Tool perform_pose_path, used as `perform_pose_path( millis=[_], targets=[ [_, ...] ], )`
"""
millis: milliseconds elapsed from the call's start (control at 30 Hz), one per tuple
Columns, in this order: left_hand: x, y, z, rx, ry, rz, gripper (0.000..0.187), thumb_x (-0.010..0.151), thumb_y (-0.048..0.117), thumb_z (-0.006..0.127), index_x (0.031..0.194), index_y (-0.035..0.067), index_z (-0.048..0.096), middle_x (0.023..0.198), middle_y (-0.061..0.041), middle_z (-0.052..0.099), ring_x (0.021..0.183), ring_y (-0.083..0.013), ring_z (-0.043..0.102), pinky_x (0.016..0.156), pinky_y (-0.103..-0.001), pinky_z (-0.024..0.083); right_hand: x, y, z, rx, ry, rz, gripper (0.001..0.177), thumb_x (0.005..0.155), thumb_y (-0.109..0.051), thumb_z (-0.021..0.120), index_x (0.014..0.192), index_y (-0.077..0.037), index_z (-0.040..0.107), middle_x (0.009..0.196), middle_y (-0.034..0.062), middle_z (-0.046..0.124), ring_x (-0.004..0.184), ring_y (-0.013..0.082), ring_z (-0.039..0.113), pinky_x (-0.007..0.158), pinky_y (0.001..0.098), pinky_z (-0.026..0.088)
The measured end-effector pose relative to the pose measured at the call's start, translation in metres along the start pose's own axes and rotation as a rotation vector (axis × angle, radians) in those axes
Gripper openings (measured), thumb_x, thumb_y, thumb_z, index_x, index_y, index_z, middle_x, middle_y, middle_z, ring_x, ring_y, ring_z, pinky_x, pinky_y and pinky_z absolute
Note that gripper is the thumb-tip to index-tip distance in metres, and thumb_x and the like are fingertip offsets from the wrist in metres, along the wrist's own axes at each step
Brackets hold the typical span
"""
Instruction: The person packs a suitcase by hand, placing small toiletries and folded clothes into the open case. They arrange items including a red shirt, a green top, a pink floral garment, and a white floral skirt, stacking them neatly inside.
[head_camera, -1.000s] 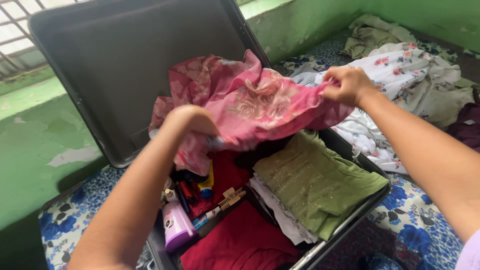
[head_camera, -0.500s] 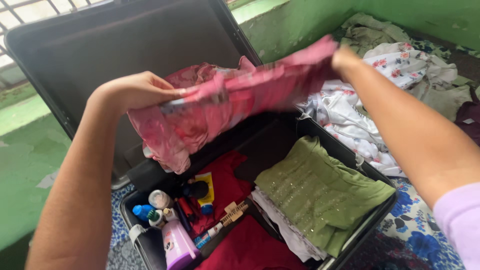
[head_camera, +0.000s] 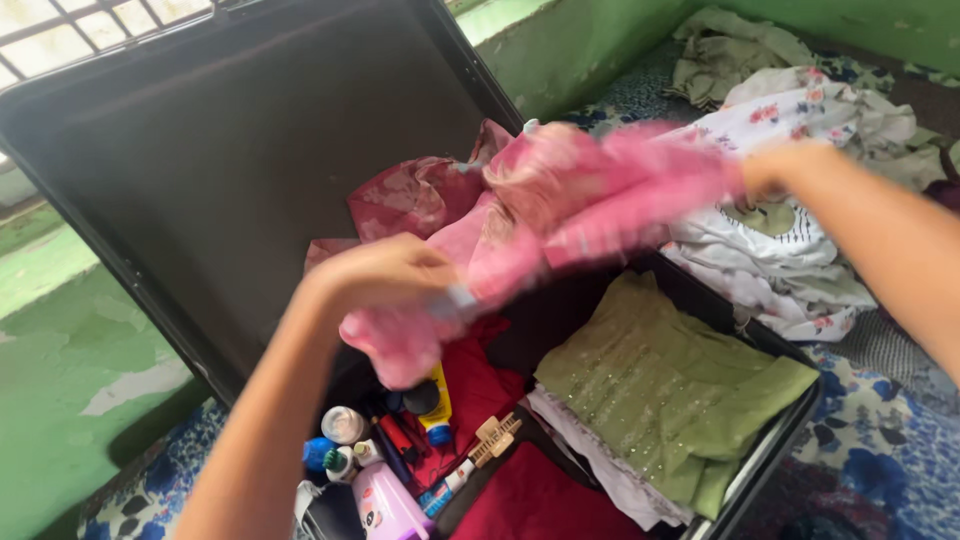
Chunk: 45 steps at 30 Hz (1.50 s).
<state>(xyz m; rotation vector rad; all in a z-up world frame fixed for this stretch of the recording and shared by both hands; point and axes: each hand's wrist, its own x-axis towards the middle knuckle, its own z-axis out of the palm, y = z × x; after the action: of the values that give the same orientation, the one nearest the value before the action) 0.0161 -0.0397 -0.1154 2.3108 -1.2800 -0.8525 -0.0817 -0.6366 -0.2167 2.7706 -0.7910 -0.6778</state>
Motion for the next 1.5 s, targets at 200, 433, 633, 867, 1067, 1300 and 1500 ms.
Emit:
perform_pose_path(
  millis=[200, 433, 633, 867, 1067, 1300, 1500],
  targets=[
    [0.047, 0.019, 0.171, -0.046, -0.607, 0.313, 0.058, 0.090, 0.052, 0.059, 0.118, 0.005, 0.078, 0.107, -0.017, 0.081, 0.097, -0.0307, 0.075, 0.085, -0.041, 0.059, 0.036, -0.004, 0.111, 0.093, -0.202, -0.238, 0.059, 0.086, -0.058, 0.069, 0.137, -0.028, 0.070, 0.132, 0.0052, 0.075, 0.123, 0.0236, 0.070, 0.105, 0.0375, 0.055],
    [0.055, 0.014, 0.231, 0.049, -0.897, -0.321, 0.050, 0.095, 0.047, 0.057, 0.138, 0.022, 0.058, 0.123, -0.014, 0.071, 0.106, -0.0303, 0.071, 0.089, -0.049, 0.057, 0.029, -0.056, 0.099, 0.150, -0.067, -0.319, 0.052, 0.083, -0.054, 0.073, 0.123, -0.021, 0.076, 0.119, 0.0076, 0.079, 0.111, 0.0245, 0.073, 0.099, 0.0373, 0.055],
    [0.046, -0.013, 0.236, 0.090, -0.602, -0.226, 0.042, 0.089, 0.044, 0.064, 0.118, 0.014, 0.071, 0.104, -0.013, 0.073, 0.090, -0.0320, 0.073, 0.077, -0.050, 0.060, -0.036, -0.104, 0.097, 0.156, -0.296, -0.303, 0.048, 0.064, -0.032, 0.086, 0.103, -0.008, 0.074, 0.102, 0.0109, 0.081, 0.095, 0.0263, 0.081, 0.085, 0.0413, 0.063],
    [0.044, -0.012, 0.249, 0.252, -0.006, -0.021, 0.053, 0.077, 0.060, 0.069, 0.085, 0.009, 0.078, 0.082, -0.014, 0.074, 0.082, -0.0333, 0.073, 0.073, -0.047, 0.057, -0.138, -0.129, 0.086, -0.376, -0.090, -0.399, 0.073, 0.062, -0.036, 0.095, 0.125, -0.025, 0.060, 0.136, 0.0014, 0.051, 0.136, 0.0237, 0.041, 0.105, 0.0470, 0.043],
    [0.055, 0.018, 0.290, 0.375, -0.162, -0.095, 0.053, 0.070, 0.060, 0.077, 0.087, 0.010, 0.077, 0.086, -0.009, 0.078, 0.088, -0.0275, 0.075, 0.077, -0.043, 0.059, -0.174, -0.111, 0.103, -0.363, 0.168, -0.624, 0.031, 0.076, -0.026, 0.074, 0.106, -0.026, 0.068, 0.125, -0.0042, 0.061, 0.129, 0.0189, 0.051, 0.099, 0.0452, 0.045],
    [0.070, 0.031, 0.310, 0.336, -0.075, 0.127, 0.033, 0.073, 0.035, 0.072, 0.099, 0.014, 0.077, 0.100, -0.014, 0.075, 0.093, -0.0340, 0.072, 0.076, -0.047, 0.058, -0.164, -0.062, 0.087, -0.075, 0.140, -0.463, 0.024, 0.070, -0.019, 0.077, 0.093, -0.016, 0.071, 0.093, 0.0044, 0.072, 0.092, 0.0269, 0.072, 0.082, 0.0420, 0.058],
    [0.058, 0.059, 0.310, 0.186, -0.226, 0.210, 0.043, 0.085, 0.049, 0.066, 0.100, 0.011, 0.079, 0.096, -0.016, 0.077, 0.090, -0.0328, 0.073, 0.078, -0.045, 0.057, -0.149, -0.033, 0.126, -0.315, -0.120, -0.310, 0.020, 0.083, -0.024, 0.073, 0.100, -0.030, 0.078, 0.101, 0.0007, 0.078, 0.098, 0.0238, 0.073, 0.085, 0.0408, 0.056]
  ],
)
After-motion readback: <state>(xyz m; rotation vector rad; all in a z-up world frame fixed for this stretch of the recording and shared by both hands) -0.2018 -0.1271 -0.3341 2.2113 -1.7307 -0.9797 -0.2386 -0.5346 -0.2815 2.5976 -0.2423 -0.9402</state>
